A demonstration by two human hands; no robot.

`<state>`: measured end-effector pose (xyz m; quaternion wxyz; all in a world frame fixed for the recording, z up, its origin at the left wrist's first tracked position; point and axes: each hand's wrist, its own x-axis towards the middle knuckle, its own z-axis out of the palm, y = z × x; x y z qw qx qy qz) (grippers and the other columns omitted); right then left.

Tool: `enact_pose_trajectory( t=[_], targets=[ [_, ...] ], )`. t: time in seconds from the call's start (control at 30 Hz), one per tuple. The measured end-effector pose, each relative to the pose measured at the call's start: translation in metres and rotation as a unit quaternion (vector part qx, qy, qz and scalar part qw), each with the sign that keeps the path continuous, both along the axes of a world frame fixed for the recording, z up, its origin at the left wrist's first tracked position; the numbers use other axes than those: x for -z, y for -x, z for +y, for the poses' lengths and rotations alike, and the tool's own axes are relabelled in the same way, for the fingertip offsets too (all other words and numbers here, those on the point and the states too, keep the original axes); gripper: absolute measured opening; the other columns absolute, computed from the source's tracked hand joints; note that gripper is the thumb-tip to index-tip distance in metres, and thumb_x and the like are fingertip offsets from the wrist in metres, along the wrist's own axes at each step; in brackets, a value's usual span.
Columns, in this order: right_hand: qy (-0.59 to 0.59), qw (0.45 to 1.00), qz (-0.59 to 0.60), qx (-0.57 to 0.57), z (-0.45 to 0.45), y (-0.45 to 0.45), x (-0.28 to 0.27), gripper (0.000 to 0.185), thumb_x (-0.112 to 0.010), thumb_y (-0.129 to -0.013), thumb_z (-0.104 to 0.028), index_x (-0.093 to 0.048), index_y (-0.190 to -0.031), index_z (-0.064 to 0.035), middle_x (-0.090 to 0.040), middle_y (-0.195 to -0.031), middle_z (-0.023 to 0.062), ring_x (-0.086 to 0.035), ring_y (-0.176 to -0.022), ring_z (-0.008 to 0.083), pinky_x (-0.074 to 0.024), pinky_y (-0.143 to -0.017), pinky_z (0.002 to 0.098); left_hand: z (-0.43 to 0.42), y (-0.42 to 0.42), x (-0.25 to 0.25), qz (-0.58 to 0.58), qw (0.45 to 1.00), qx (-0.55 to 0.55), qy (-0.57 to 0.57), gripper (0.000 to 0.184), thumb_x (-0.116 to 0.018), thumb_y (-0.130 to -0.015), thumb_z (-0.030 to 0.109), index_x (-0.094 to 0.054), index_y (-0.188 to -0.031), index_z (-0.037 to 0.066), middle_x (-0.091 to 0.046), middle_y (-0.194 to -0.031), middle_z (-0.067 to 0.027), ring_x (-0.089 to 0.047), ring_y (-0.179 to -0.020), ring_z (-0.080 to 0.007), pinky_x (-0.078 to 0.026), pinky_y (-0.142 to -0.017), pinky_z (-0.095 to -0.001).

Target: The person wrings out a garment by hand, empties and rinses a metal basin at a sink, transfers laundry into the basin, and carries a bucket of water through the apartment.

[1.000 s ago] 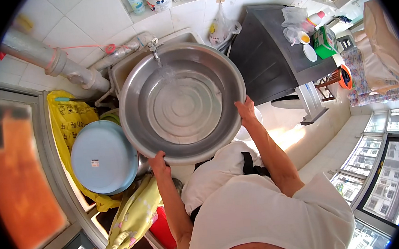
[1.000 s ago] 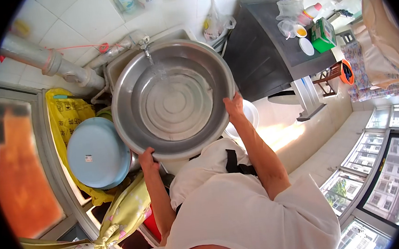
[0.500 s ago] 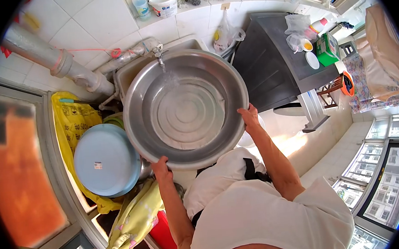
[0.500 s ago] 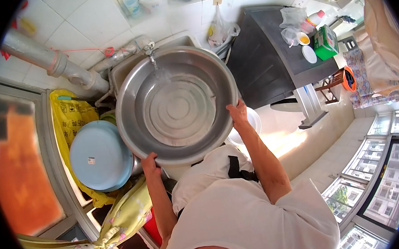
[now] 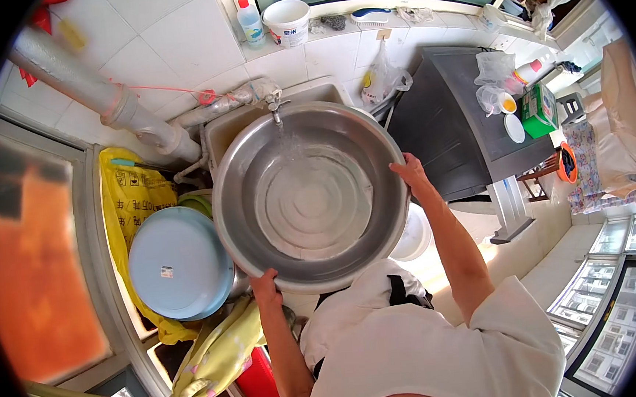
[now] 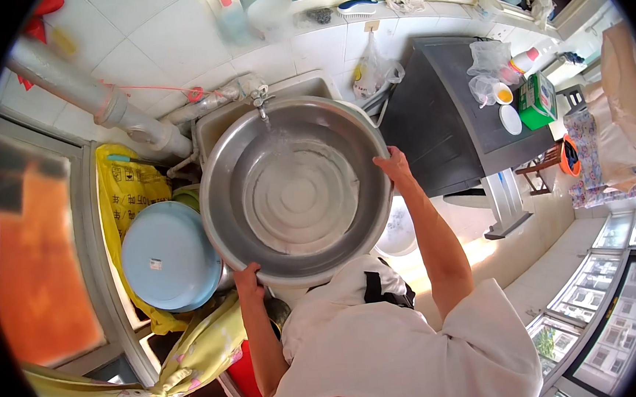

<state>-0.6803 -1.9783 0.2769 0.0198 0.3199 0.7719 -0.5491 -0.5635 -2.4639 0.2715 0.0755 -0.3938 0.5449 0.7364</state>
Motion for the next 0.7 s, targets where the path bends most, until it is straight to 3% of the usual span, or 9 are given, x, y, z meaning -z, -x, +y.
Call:
enact_pose_trajectory(
  t=[0.07, 0.17, 0.23, 0.4, 0.53, 0.6, 0.7],
  targets=[
    [-0.028, 0.999, 0.002, -0.039, 0.003, 0.016, -0.003, 0.055, -0.072, -0.081, -0.017, -0.057, -0.130, 0.0036, -0.067, -0.111, 0.0175, -0.065, -0.098, 0.0243, -0.0539, -0.083, 0.0395, -0.003, -0.002, 0.005, -0.003, 1.000, -0.004, 0.002, 0.068, -0.059, -0.070, -0.011, -0.044, -0.136, -0.002, -0.057, -0.117, -0.0145, -0.058, -0.105, -0.0316, -0.048, -0.095, -0.0387],
    [0.020, 0.998, -0.025, -0.057, 0.000, 0.025, -0.009, 0.050, -0.069, -0.082, -0.009, -0.058, -0.129, 0.0028, -0.068, -0.108, 0.0159, -0.066, -0.094, 0.0239, -0.0546, -0.082, 0.0397, 0.002, -0.001, -0.005, 0.002, 1.000, -0.012, 0.013, 0.068, -0.059, -0.070, -0.011, -0.045, -0.136, -0.002, -0.057, -0.118, -0.0144, -0.058, -0.106, -0.0316, -0.048, -0.095, -0.0383],
    [0.072, 0.993, 0.022, -0.087, 0.000, 0.020, -0.010, 0.047, -0.065, -0.083, -0.003, -0.059, -0.129, 0.0025, -0.068, -0.106, 0.0147, -0.067, -0.091, 0.0234, -0.0551, -0.081, 0.0395, 0.004, 0.001, -0.007, 0.010, 1.000, -0.018, 0.020, 0.068, -0.059, -0.070, -0.011, -0.045, -0.136, -0.002, -0.058, -0.118, -0.0143, -0.058, -0.106, -0.0316, -0.048, -0.095, -0.0383],
    [0.084, 0.995, 0.029, -0.052, -0.002, 0.010, 0.007, 0.045, -0.064, -0.080, -0.001, -0.063, -0.124, 0.0024, -0.070, -0.102, 0.0137, -0.067, -0.088, 0.0214, -0.0555, -0.080, 0.0384, -0.013, 0.007, 0.007, 0.004, 1.000, 0.002, 0.009, 0.068, -0.059, -0.070, -0.011, -0.046, -0.136, -0.001, -0.060, -0.117, -0.0138, -0.060, -0.105, -0.0303, -0.050, -0.092, -0.0407],
    [0.105, 0.994, 0.037, -0.010, -0.015, -0.007, -0.006, 0.043, -0.063, -0.077, -0.001, -0.065, -0.120, 0.0031, -0.071, -0.098, 0.0139, -0.067, -0.086, 0.0202, -0.0558, -0.077, 0.0366, -0.016, 0.020, -0.019, -0.011, 1.000, 0.010, 0.023, 0.067, -0.059, -0.070, -0.010, -0.047, -0.135, -0.001, -0.061, -0.117, -0.0138, -0.061, -0.105, -0.0300, -0.051, -0.092, -0.0415],
    [0.083, 0.995, 0.044, -0.012, -0.018, -0.018, -0.002, 0.043, -0.063, -0.077, 0.000, -0.065, -0.120, 0.0036, -0.071, -0.097, 0.0141, -0.067, -0.085, 0.0202, -0.0558, -0.076, 0.0364, -0.017, 0.023, -0.023, 0.023, 0.998, 0.007, 0.064, 0.063, -0.062, -0.072, -0.006, -0.050, -0.133, 0.002, -0.062, -0.113, -0.0161, -0.063, -0.101, -0.0352, -0.055, -0.087, -0.0475],
    [0.081, 0.996, 0.043, -0.009, -0.024, -0.030, -0.008, 0.043, -0.063, -0.078, 0.001, -0.063, -0.122, 0.0044, -0.070, -0.100, 0.0138, -0.067, -0.088, 0.0209, -0.0561, -0.078, 0.0369, -0.035, 0.027, 0.000, -0.002, 0.997, 0.001, 0.073, 0.061, -0.061, -0.073, -0.005, -0.050, -0.133, 0.002, -0.063, -0.111, -0.0157, -0.064, -0.100, -0.0355, -0.056, -0.087, -0.0483]
  ],
)
